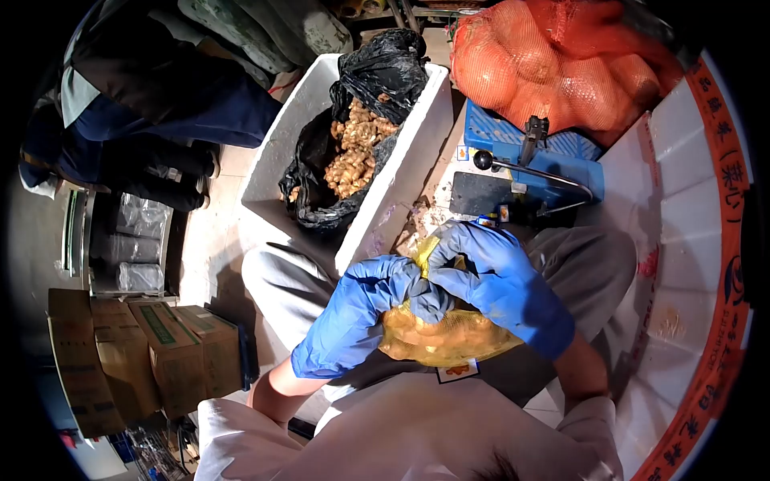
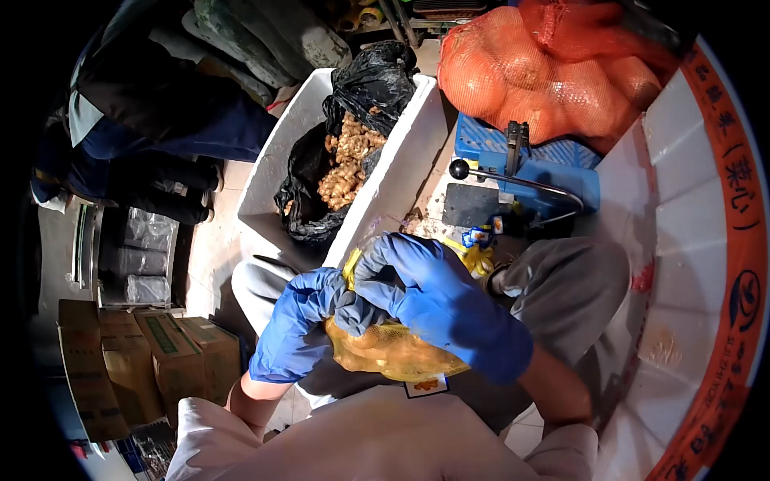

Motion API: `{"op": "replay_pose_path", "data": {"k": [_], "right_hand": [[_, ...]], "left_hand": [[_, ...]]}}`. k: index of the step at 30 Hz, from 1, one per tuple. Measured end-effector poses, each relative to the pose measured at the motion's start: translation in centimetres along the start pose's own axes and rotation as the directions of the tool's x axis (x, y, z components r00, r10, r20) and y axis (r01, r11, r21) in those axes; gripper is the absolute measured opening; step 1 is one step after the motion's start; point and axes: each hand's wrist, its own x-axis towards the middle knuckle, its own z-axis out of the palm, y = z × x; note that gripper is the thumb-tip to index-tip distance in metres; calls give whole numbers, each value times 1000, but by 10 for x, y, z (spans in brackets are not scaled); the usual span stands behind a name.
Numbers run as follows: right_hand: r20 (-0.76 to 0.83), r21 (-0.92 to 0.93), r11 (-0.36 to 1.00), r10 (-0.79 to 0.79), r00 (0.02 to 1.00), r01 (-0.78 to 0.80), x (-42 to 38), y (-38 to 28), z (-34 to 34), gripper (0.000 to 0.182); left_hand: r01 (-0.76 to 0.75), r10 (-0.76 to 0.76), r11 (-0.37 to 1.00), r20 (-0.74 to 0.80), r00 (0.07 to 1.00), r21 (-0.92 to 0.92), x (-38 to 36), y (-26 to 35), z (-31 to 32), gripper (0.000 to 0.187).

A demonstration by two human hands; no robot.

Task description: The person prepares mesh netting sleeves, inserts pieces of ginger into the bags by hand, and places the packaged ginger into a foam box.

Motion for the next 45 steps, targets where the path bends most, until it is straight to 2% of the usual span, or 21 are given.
{"op": "replay_pose_path", "data": {"k": [3, 7, 9, 10, 11, 13, 14, 15, 17, 20, 23, 25, 26, 27, 29, 31, 33, 38, 41, 43, 45], "right_hand": [[33, -130, 991, -6, 999, 10, 1, -12, -4, 14], [-10, -295, 952, -85, 996, 78, 0, -4, 0, 16], [17, -669, 683, -379, 925, 292, -2, -5, 2, 17], [-55, -747, 620, -417, 907, 240, -3, -7, 7, 16], [-54, -746, 622, -412, 909, 238, -3, -7, 7, 16], [-41, -374, 898, -267, 963, 233, 1, -7, 5, 16], [-60, -256, 955, -170, 984, 150, 2, -7, 6, 17], [-73, -165, 976, -156, 985, 142, 4, -2, 5, 15], [-172, -344, 915, -281, 944, 210, 10, 3, 3, 12], [-196, -353, 889, -375, 906, 292, 12, 3, -2, 14], [-133, -398, 854, -414, 901, 334, 12, -12, -10, 22], [-42, -479, 765, -511, 859, 431, 14, -18, -10, 27], [-14, -521, 724, -536, 844, 451, 13, -18, -10, 29], [15, -561, 682, -560, 829, 470, 12, -17, -10, 30], [116, -466, 758, -459, 881, 456, 11, -18, -11, 26], [84, -459, 778, -442, 893, 428, 10, -16, -11, 22], [170, -465, 726, -487, 857, 506, 12, -10, -16, 22], [103, -634, 651, -464, 880, 417, 8, -8, -6, 21], [175, -749, 469, -541, 822, 468, 13, -8, -8, 16], [152, -434, 862, -218, 964, 263, 16, -10, -8, 16], [107, -351, 901, -232, 967, 255, 17, -11, -4, 16]], "left_hand": [[-27, 28, 999, 32, 999, -30, -1, 0, 1, 15], [9, -12, 999, -59, 998, -49, -2, 1, 3, 18], [-85, 84, 995, -11, 996, -58, -2, -1, 3, 17], [-89, 87, 992, -25, 996, -84, -2, -3, 2, 18], [-86, 84, 992, -28, 996, -87, -3, -4, 0, 18], [-146, 148, 988, -34, 988, 58, -3, -4, -2, 19], [-104, 107, 993, 73, 992, -47, -3, 1, -2, 20], [-102, 105, 994, 71, 992, -50, -1, 1, -3, 20], [-73, 72, 997, 59, 996, 19, 2, -4, -5, 19], [-113, 113, 993, 40, 993, -16, 0, -7, -1, 29], [-146, 145, 989, 61, 988, 8, 1, -7, -6, 30], [-123, 130, 990, 112, 985, -69, 2, -2, 1, 29], [-23, 45, 994, 209, 977, -106, -1, 2, -5, 26], [-21, 43, 994, 210, 977, -106, -3, 0, -9, 26], [-13, 9, 999, 117, 993, 38, -4, -4, -13, 26], [-4, -2, 998, 99, 995, 65, -2, -6, -10, 26], [13, 31, 989, 290, 957, -150, 1, -8, -8, 27], [4, 35, 985, 223, 974, -172, 2, -4, -4, 26], [-30, 63, 989, 232, 971, -145, 2, -6, -3, 25], [-47, 72, 993, 235, 969, -110, 2, -7, -4, 24], [-28, 52, 995, 245, 968, -97, 2, -9, -8, 23]]}}
